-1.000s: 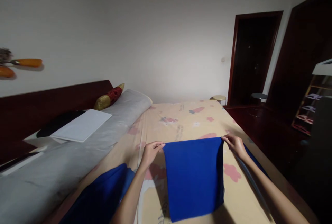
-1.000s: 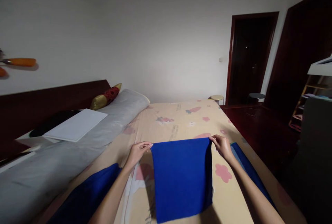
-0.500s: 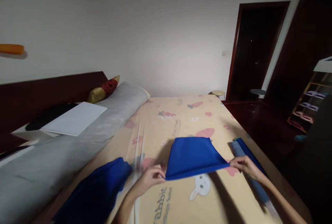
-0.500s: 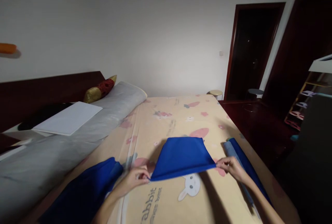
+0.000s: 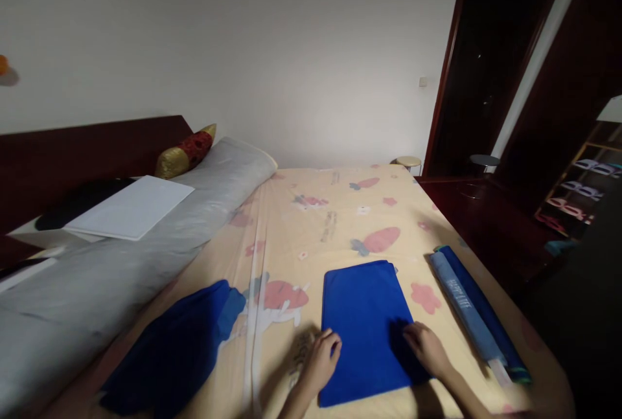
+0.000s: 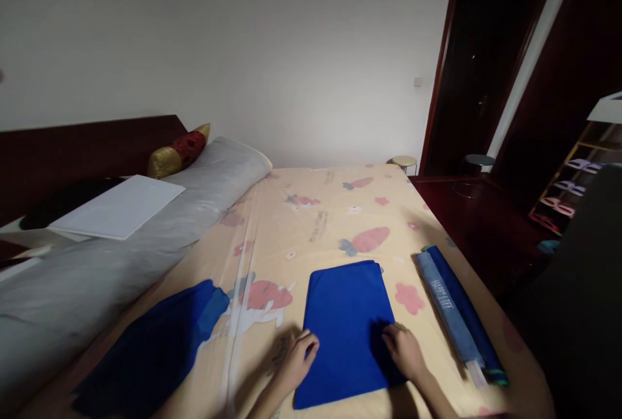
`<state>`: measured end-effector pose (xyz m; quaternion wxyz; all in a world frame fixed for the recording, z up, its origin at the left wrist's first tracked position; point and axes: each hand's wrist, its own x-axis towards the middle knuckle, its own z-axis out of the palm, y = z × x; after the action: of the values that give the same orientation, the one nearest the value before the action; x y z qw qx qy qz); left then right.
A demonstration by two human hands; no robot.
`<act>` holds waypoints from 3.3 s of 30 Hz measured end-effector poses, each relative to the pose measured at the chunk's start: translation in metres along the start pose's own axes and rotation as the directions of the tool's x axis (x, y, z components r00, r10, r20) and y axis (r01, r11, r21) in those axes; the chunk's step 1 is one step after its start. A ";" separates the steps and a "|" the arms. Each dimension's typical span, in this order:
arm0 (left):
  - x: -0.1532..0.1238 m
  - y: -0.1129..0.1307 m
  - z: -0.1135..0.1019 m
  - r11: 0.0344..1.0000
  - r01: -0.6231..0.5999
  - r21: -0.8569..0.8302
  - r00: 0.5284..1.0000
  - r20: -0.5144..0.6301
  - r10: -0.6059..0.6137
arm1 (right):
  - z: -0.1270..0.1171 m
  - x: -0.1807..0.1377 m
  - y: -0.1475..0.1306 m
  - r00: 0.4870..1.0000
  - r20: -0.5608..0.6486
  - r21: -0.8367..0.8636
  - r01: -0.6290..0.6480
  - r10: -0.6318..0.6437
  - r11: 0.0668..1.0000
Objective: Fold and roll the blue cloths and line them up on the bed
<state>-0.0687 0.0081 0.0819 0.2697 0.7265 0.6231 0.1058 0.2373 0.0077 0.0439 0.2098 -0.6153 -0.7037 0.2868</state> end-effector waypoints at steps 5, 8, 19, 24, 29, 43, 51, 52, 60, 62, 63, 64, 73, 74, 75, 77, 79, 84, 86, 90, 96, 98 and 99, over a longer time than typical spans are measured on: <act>0.012 0.023 0.085 0.975 -0.150 0.165 0.974 -0.145 0.174 | 0.086 0.003 -0.044 0.975 0.042 -0.127 0.221 -0.218 0.967; 0.003 0.002 0.108 0.928 -0.158 0.339 0.950 -0.204 0.236 | 0.106 -0.006 -0.029 0.970 0.030 -0.246 0.243 -0.243 0.938; -0.039 -0.073 0.064 0.896 0.175 0.408 0.876 -0.480 0.047 | 0.039 -0.047 0.075 0.965 -0.260 -0.273 -0.097 0.024 0.957; -0.033 -0.045 0.034 0.922 0.316 0.224 0.949 -0.083 -0.305 | 0.025 -0.048 0.077 0.927 -0.005 -0.142 -0.371 0.374 0.918; -0.030 -0.045 0.023 0.921 0.366 0.133 0.919 0.102 -0.380 | 0.037 -0.050 0.088 0.901 -0.017 -0.147 -0.431 0.433 0.890; -0.020 -0.046 0.002 0.935 0.341 0.101 0.937 0.038 -0.346 | 0.037 -0.043 0.043 0.955 -0.090 -0.126 -0.293 0.283 0.948; 0.022 0.013 0.093 0.926 -0.256 0.276 0.943 -0.141 0.302 | 0.112 0.011 -0.030 0.978 0.014 -0.221 0.206 -0.209 0.953; 0.023 0.006 0.097 0.923 -0.237 0.303 0.947 -0.140 0.289 | 0.113 0.013 -0.025 0.975 0.009 -0.236 0.216 -0.220 0.947; 0.008 -0.063 0.069 0.910 0.055 0.411 0.932 -0.349 0.102 | 0.081 0.002 0.050 0.964 -0.251 -0.362 -0.004 -0.093 0.932; 0.009 -0.054 0.071 0.905 0.032 0.423 0.929 -0.347 0.130 | 0.085 0.000 0.038 0.964 -0.238 -0.367 0.027 -0.122 0.930; 0.010 -0.046 0.074 0.905 -0.008 0.426 0.932 -0.325 0.161 | 0.088 0.001 0.028 0.967 -0.196 -0.364 0.081 -0.161 0.928; 0.013 -0.036 0.077 0.903 -0.068 0.424 0.936 -0.286 0.205 | 0.091 0.003 0.016 0.967 -0.130 -0.353 0.162 -0.219 0.921; 0.093 -0.009 0.073 0.889 -0.269 0.371 0.940 -0.100 0.327 | 0.070 0.089 -0.021 0.872 0.210 -0.225 0.483 -0.442 0.846; 0.107 -0.013 0.067 0.882 -0.277 0.380 0.938 -0.090 0.334 | 0.066 0.101 -0.016 0.874 0.209 -0.223 0.480 -0.439 0.849; 0.120 -0.017 0.061 0.875 -0.282 0.393 0.937 -0.083 0.339 | 0.062 0.113 -0.010 0.878 0.200 -0.224 0.472 -0.434 0.853; 0.144 -0.027 0.049 0.868 -0.261 0.423 0.941 -0.088 0.326 | 0.056 0.134 0.003 0.898 0.165 -0.235 0.437 -0.408 0.868; 0.162 -0.040 0.039 0.874 -0.192 0.446 0.951 -0.136 0.278 | 0.050 0.151 0.017 0.924 0.128 -0.253 0.382 -0.360 0.889; 0.181 -0.072 0.026 0.923 -0.058 0.379 0.947 -0.271 0.170 | 0.037 0.175 0.051 0.967 0.055 -0.278 0.255 -0.250 0.926; 0.182 -0.079 0.022 0.946 -0.093 0.311 0.942 -0.280 0.185 | 0.034 0.178 0.060 0.975 0.026 -0.278 0.218 -0.219 0.936; 0.187 -0.083 0.012 0.967 -0.050 0.249 0.927 -0.349 0.138 | 0.032 0.180 0.070 0.988 -0.132 -0.279 0.043 -0.082 0.959; 0.204 -0.091 -0.003 0.982 0.086 0.171 0.883 -0.469 0.004 | 0.026 0.195 0.065 0.949 -0.292 -0.240 -0.193 0.119 0.951; 0.211 -0.096 -0.006 0.986 0.098 0.136 0.879 -0.477 -0.021 | 0.022 0.203 0.061 0.943 -0.295 -0.219 -0.223 0.154 0.950; 0.213 -0.098 -0.007 0.988 0.098 0.119 0.879 -0.477 -0.029 | 0.021 0.206 0.059 0.942 -0.293 -0.210 -0.230 0.163 0.950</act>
<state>-0.1122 0.2231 -0.0019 0.0611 0.6749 0.6994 0.2272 0.2361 0.2123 -0.0225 0.1985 -0.7372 -0.6323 0.1316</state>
